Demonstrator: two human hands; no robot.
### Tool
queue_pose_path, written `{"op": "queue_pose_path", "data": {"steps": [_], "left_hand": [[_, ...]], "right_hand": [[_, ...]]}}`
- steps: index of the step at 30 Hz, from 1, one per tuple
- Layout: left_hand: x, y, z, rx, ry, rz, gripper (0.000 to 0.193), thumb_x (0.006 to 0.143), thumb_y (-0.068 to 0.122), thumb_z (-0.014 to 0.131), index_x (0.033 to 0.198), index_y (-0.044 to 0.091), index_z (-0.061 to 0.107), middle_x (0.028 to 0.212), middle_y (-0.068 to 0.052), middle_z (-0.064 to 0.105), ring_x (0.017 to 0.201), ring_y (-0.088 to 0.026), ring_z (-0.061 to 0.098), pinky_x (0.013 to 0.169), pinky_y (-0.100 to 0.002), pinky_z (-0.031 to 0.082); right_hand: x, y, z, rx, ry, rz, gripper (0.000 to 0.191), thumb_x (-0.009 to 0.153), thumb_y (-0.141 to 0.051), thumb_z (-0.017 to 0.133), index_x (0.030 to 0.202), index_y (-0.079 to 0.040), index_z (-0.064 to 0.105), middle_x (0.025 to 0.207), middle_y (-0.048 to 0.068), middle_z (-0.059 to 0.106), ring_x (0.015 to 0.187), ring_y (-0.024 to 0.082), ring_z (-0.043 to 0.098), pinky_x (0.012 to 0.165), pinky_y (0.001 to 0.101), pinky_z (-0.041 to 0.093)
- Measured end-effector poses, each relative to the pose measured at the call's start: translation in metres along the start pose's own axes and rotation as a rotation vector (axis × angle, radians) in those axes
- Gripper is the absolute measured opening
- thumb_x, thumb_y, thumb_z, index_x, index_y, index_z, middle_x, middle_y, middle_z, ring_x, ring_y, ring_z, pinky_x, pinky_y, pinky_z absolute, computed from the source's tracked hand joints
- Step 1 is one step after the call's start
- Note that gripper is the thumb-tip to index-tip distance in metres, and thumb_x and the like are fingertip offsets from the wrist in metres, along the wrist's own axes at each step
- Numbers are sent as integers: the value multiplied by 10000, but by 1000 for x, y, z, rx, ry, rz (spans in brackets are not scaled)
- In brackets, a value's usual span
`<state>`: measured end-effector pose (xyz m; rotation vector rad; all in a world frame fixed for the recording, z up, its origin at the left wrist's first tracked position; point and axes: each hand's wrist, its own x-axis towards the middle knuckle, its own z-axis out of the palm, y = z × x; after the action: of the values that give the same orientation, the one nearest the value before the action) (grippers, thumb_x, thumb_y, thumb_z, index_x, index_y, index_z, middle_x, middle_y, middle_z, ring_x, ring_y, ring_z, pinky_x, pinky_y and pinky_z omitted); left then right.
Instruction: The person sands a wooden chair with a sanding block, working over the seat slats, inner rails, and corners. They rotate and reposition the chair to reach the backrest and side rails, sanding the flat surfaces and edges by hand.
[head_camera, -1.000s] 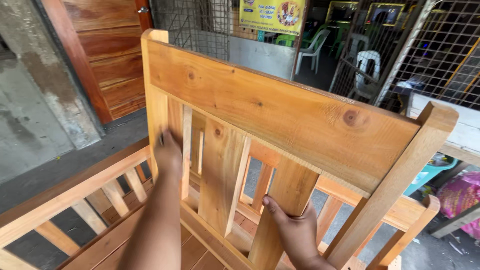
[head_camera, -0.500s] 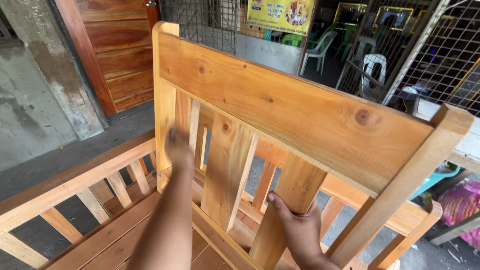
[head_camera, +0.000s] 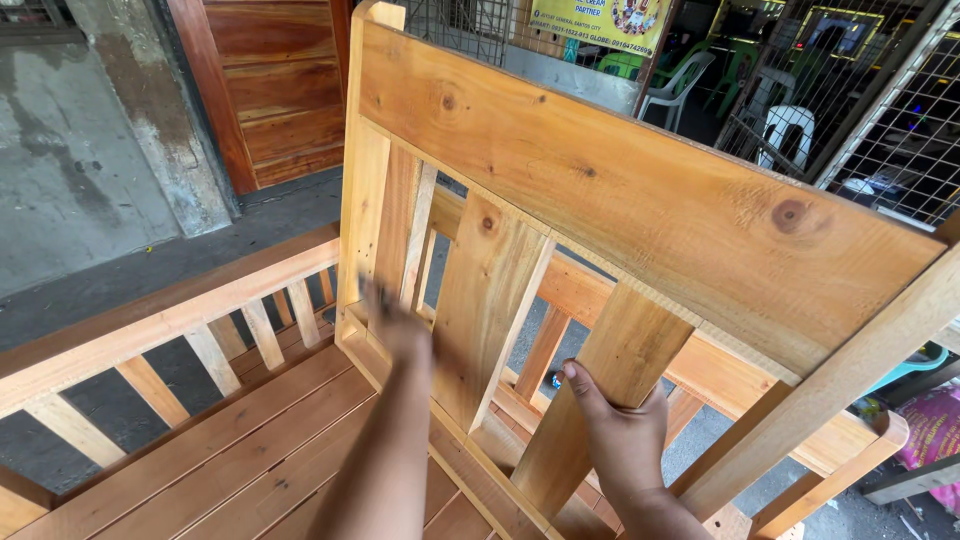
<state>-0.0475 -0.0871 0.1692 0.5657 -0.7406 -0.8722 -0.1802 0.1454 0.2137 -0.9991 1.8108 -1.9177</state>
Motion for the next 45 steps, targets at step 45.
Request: {"op": "queue_pose_path", "data": {"steps": [45], "left_hand": [[-170,150,119,580,-656,514,521,1084,214,370,1581,64,400,1674,-152,347,1582,-362,236,1243,-570,67]], "right_hand": [[-38,58,-84,284,-359,-28,231,953,-62,702,1151,53,735,1098,164,793,1121,186,745,1006,307,545]]}}
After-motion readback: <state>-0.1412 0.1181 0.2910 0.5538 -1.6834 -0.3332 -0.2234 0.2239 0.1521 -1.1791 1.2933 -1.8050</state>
